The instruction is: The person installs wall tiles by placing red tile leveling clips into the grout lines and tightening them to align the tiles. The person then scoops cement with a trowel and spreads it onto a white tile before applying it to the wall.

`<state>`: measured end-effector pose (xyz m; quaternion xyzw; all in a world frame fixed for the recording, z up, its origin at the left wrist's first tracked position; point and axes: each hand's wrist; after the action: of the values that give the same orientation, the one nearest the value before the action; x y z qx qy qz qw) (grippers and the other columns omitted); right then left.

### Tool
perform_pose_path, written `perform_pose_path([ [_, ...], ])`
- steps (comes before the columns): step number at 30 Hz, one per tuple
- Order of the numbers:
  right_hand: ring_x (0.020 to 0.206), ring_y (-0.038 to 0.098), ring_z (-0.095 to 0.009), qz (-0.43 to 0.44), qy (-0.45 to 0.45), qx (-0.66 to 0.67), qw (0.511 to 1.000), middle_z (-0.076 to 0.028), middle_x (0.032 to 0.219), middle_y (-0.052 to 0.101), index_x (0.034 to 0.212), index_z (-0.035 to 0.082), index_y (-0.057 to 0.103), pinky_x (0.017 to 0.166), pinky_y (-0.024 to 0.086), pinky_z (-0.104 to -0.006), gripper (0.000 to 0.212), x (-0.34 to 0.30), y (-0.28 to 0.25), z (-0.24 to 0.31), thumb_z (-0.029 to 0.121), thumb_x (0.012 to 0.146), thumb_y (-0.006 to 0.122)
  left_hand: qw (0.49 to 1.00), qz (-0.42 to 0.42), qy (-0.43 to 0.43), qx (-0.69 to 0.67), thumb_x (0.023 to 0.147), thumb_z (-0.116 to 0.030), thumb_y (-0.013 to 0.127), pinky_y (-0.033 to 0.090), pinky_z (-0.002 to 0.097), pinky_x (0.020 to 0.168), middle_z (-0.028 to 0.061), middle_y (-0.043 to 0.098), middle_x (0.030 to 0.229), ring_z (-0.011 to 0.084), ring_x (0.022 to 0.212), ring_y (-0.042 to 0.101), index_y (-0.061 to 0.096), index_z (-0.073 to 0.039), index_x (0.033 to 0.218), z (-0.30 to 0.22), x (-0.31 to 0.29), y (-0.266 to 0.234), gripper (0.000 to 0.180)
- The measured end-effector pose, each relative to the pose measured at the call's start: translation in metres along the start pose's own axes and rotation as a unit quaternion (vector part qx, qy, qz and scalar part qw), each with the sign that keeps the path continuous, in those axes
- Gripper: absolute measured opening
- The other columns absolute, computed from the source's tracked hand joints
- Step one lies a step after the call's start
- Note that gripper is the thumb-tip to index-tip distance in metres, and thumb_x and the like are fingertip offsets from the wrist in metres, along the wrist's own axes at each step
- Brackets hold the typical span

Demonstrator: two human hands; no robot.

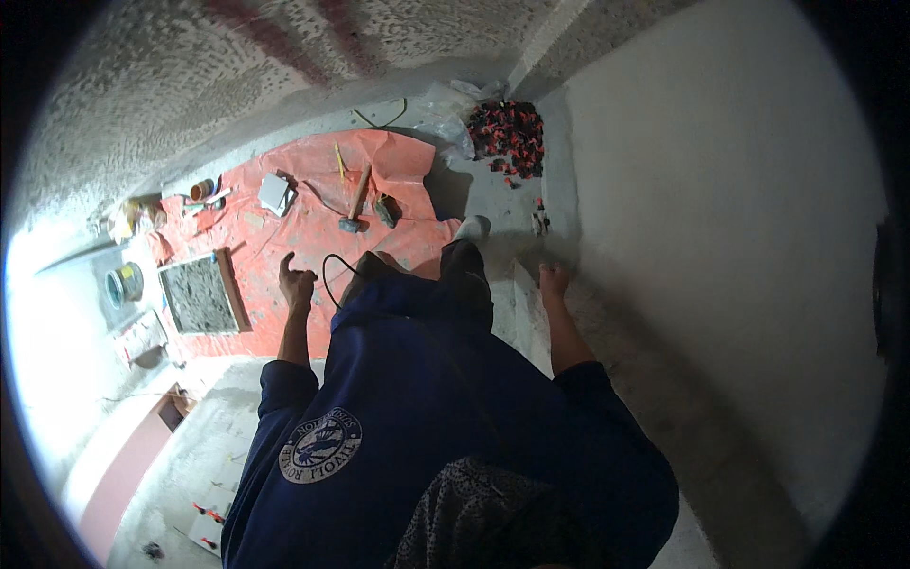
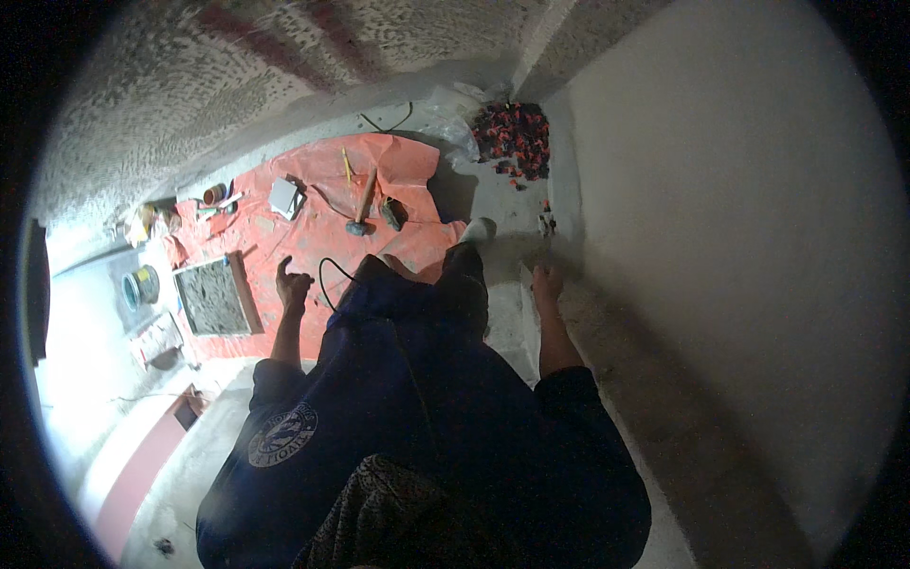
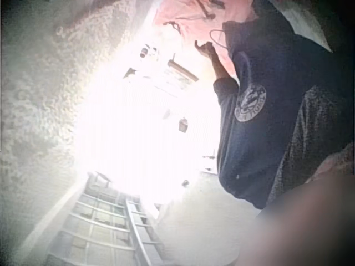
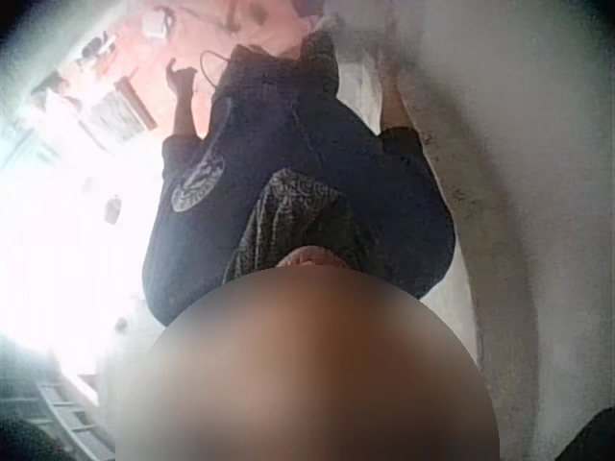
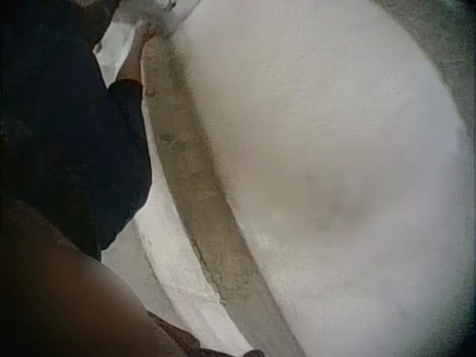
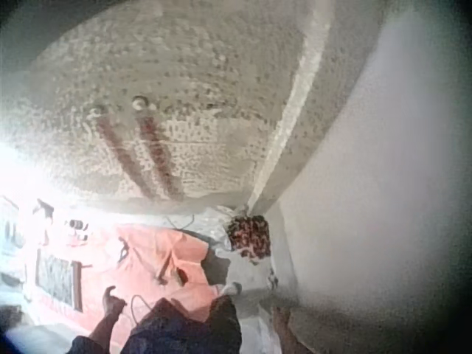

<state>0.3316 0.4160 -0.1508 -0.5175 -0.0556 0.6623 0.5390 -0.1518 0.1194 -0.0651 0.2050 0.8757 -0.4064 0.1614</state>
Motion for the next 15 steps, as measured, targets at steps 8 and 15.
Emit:
perform_pose_path([
  [8,0.08,0.06,-0.025,-0.062,-0.29,-0.161,0.941,-0.014,0.098,0.062,0.124,-0.003,0.051,0.075,0.05,-0.039,0.057,0.002,0.003,-0.012,0.031,0.082,0.069,0.884,-0.197,0.423,-0.012,0.072,0.003,0.066,0.052,0.035,0.07,0.0111,0.064,0.094,0.0205,0.081,0.065,0.049,-0.006,0.128,-0.153,0.11,-0.141,0.059],
  [15,0.075,0.062,-0.019,0.166,-0.145,-0.159,0.962,-0.009,0.093,0.065,0.121,0.003,0.057,0.066,0.05,-0.0325,0.046,-0.047,0.032,0.083,0.026,0.083,0.068,0.852,-0.243,0.463,0.019,0.074,0.003,0.065,0.052,0.0342,0.072,0.011,0.064,0.095,0.0199,0.083,0.064,0.049,-0.005,0.127,-0.126,0.051,-0.277,0.056],
])
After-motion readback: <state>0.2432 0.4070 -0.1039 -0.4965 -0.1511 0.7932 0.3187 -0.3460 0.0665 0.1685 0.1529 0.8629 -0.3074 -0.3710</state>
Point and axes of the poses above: each hand's wrist, its own x-axis towards the middle knuckle, its own y-axis out of the palm, z = x × y
